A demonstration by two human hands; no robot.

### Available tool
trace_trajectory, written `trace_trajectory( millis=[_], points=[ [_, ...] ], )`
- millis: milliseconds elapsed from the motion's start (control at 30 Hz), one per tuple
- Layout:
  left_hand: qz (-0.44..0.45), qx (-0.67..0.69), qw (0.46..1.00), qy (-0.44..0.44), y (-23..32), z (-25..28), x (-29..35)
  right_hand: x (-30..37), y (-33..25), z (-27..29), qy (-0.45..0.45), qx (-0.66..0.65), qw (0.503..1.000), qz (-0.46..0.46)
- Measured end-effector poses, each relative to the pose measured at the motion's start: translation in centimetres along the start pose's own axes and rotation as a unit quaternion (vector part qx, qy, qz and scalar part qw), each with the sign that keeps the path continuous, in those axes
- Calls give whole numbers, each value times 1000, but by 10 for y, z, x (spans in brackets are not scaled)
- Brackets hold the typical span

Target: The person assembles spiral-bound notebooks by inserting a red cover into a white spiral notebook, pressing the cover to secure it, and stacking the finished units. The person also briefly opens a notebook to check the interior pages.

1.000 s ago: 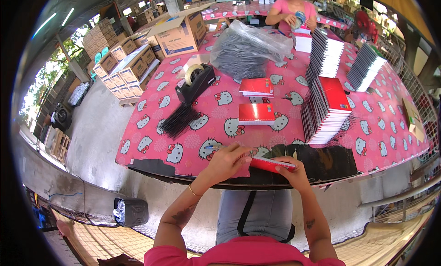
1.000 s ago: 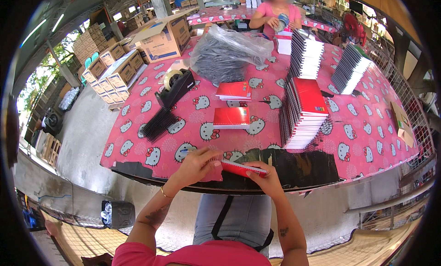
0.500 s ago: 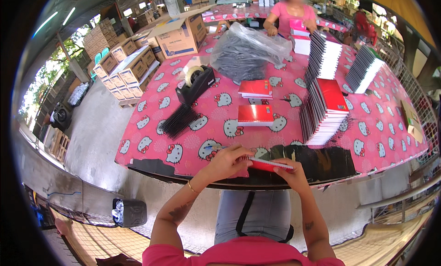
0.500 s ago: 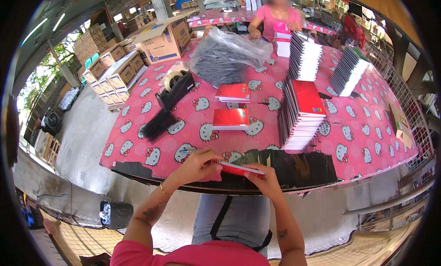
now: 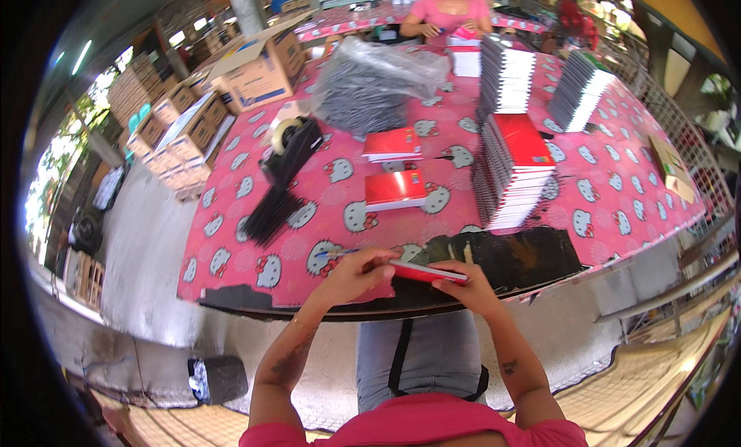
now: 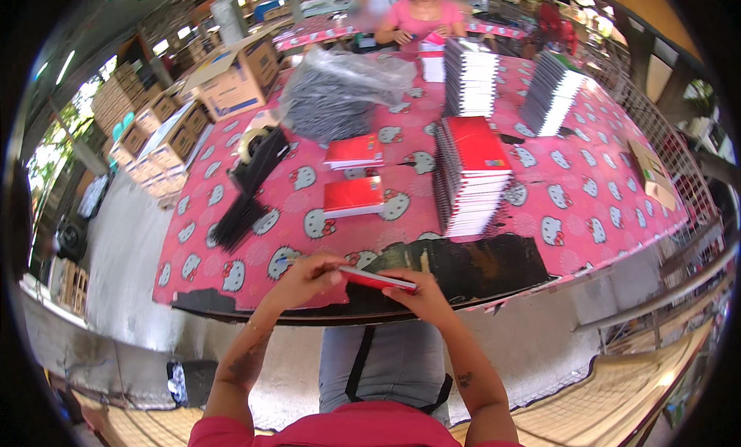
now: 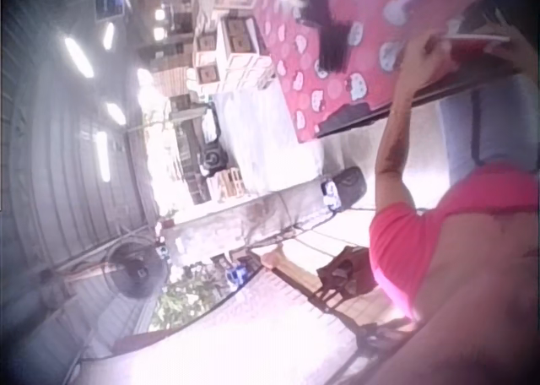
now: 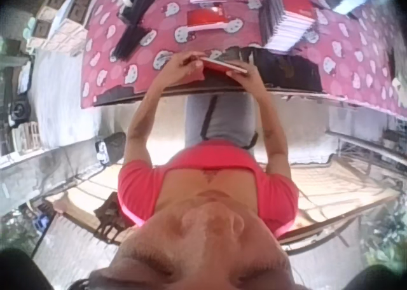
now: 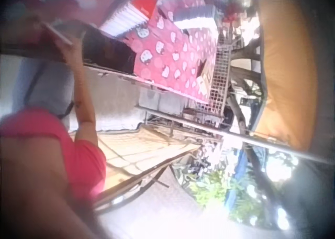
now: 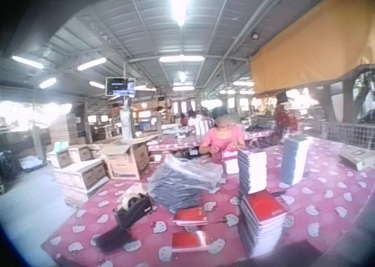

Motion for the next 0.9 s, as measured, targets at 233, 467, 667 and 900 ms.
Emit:
trace_trajectory(
  millis=[233, 467, 667, 900],
  points=[
    [32, -14, 999, -13, 7, 8, -2, -4, -6, -2, -33, 74, 993, 85],
    [-170, -221, 959, 52, 49, 2, 6, -3, -9, -3, -19, 41, 997, 57],
    [-26, -85, 996, -23, 8, 8, -4, -2, -14, -5, -22, 74, 994, 73],
    [-38, -22, 995, -86, 16, 1, -4, 2, -12, -1, -45, 73, 990, 109]
  ],
)
Point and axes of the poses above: each hand's wrist, its own x-axis away from the middle knuckle, its own z-axis out of the back of the hand, y = z × x, the point moved 7 cm from there along -x, towards the middle knuckle, and after that the axes turned 8 degrees about z, right-handed, at the moved point
